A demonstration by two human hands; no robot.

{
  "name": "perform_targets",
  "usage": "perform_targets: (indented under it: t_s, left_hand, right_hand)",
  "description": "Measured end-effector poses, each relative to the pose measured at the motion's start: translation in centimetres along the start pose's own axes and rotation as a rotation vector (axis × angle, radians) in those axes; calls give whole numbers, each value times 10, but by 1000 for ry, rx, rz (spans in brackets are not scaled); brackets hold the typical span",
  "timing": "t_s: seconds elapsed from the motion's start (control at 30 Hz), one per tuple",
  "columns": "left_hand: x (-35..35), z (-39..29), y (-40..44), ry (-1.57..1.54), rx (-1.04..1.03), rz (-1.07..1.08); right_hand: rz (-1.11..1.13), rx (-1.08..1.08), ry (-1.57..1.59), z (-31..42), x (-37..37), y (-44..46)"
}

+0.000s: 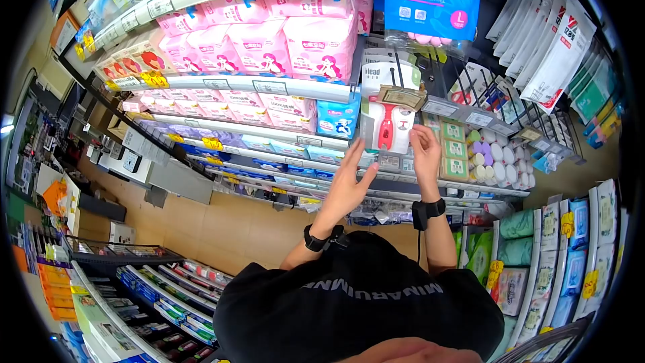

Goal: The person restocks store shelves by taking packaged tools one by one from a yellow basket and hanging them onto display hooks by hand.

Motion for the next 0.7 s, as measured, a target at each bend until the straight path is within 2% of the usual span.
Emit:
perform_targets:
  t_s: [0.13, 0.2, 0.33, 0.4, 0.5, 0.6, 0.7]
  left_hand:
    - [-7, 19, -11, -39, 16, 28]
    - [-7, 28, -18, -112, 151, 137]
    - [-10, 61, -39, -114, 171, 174]
    - [-10, 70, -48, -203, 248, 145]
    - [-12, 82, -61, -179, 328, 183]
    - [-23, 85, -66, -215, 352, 212]
    - [-45, 71, -69, -232, 324, 246]
  right_hand:
    - [-1, 1, -14, -15, 0, 4]
    - [-72, 39, -55, -19, 1, -1]
    - [-47, -9, -97, -47, 24, -32]
    - [44, -280, 42, -51, 36, -58]
    - [111, -367, 66, -62, 60, -93]
    - [142, -367, 133, -64, 83, -123]
    - [96, -394, 139, -61, 106, -142]
Point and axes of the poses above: each hand's wrist, its own y-axis towards the middle knuckle, its own x-axis out of the back of the hand, z = x × y, the point moved 1 cm from there along y, towards the middle knuckle, and after that the axes turned 8 degrees about -x, right-handed, at the moved point
